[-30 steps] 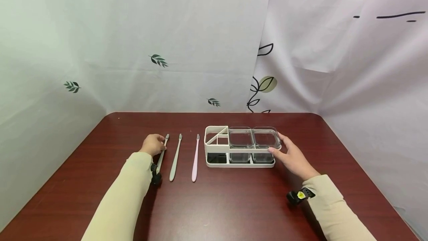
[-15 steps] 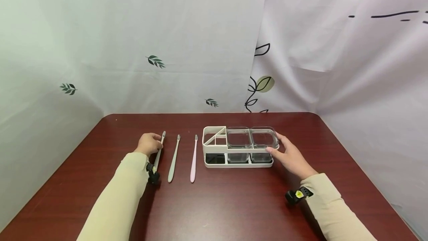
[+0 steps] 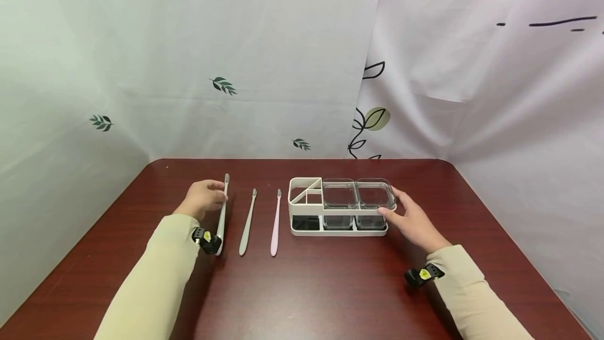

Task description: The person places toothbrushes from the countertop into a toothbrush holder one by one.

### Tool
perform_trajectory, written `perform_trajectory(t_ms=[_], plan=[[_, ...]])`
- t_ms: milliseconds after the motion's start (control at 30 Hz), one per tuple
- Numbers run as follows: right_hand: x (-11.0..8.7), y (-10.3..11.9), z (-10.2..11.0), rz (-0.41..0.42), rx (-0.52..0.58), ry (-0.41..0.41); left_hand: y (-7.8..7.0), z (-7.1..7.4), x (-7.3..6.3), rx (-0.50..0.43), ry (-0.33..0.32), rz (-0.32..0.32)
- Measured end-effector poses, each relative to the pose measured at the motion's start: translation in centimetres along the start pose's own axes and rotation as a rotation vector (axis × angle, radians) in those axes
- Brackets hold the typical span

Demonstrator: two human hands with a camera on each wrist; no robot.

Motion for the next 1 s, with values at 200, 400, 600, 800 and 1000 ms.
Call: perform_trajectory(t_ms=[200, 400, 600, 800, 1000], plan=[[0.0, 0.0, -0.1, 0.006, 0.012, -0.002, -1.4, 0.7, -0.9, -0.098, 0.044, -0.020], [0.0, 0.0, 0.0, -0.004, -0.005, 0.000, -3.3, 0.6, -1.9, -0.255, 0.075, -0.075], [-0.1, 0.1, 0.0, -0.005, -0.010, 0.010, -5.6, -0.2, -3.5, -0.515, 0.031, -0.120], [-0.1, 0.1, 0.2, -0.017, -0.012, 0.017, -8.0, -1.6, -4.8, -0.700, -0.012, -0.127], [0.0, 0.2, 0.1, -0.011, 0.002, 0.014, -9.8, -3.3, -5.5, -0.865, -0.076, -0.171]])
Point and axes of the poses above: each hand's wrist, its own x-axis towards the middle knuckle, its own z-axis out of the back of the hand, y = z × x, the point moved 1 cm from there along x, towards the middle knuckle, and after that the axes turned 7 degrees about z, right-handed, at the moved point
